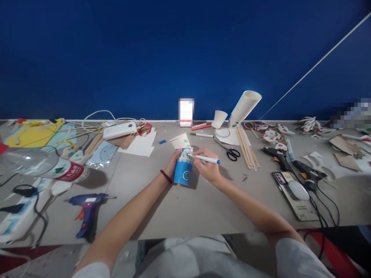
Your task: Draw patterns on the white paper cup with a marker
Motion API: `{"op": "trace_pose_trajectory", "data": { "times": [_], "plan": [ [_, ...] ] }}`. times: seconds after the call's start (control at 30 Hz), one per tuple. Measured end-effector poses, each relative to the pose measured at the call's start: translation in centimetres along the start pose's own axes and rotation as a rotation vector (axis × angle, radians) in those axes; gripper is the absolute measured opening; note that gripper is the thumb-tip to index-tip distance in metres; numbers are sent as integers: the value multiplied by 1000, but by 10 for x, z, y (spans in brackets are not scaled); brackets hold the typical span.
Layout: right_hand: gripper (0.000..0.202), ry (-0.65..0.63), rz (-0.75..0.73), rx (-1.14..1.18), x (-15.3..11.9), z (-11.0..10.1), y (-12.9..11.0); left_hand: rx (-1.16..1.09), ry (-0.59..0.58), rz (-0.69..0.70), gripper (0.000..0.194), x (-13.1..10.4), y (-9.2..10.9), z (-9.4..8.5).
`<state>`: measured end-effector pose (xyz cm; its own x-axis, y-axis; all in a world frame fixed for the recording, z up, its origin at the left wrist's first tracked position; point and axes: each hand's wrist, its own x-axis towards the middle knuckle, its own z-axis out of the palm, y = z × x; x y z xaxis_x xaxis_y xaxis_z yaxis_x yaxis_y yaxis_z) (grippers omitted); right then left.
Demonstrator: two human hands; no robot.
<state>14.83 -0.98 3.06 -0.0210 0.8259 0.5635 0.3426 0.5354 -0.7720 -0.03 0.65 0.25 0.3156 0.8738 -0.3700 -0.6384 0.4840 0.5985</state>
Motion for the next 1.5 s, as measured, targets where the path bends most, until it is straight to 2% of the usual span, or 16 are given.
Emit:
{"op": "trace_pose_trajectory", "data": {
  "times": [0.43, 0.63, 0.83, 1.23, 1.37, 1.5],
  "plan": [
    [9, -44, 39, 22, -2, -1, 2, 31, -7, 9, 41, 1, -1, -2],
    [11, 17, 25, -37, -1, -1, 2, 52, -1, 44, 46, -1, 0, 1],
    [12, 17, 23, -45, 0, 0, 3, 65, 26, 55, 44, 0, 0, 0],
    [12, 27, -28, -74, 0, 1, 5, 81, 9, 78, 46, 0, 0, 1],
    [11, 6, 4, -44, 0, -1, 4, 80, 27, 84, 43, 0, -1, 1],
    [10, -7, 29, -29, 0, -2, 1, 83, 36, 77, 49, 1, -2, -1]
  ]
}}
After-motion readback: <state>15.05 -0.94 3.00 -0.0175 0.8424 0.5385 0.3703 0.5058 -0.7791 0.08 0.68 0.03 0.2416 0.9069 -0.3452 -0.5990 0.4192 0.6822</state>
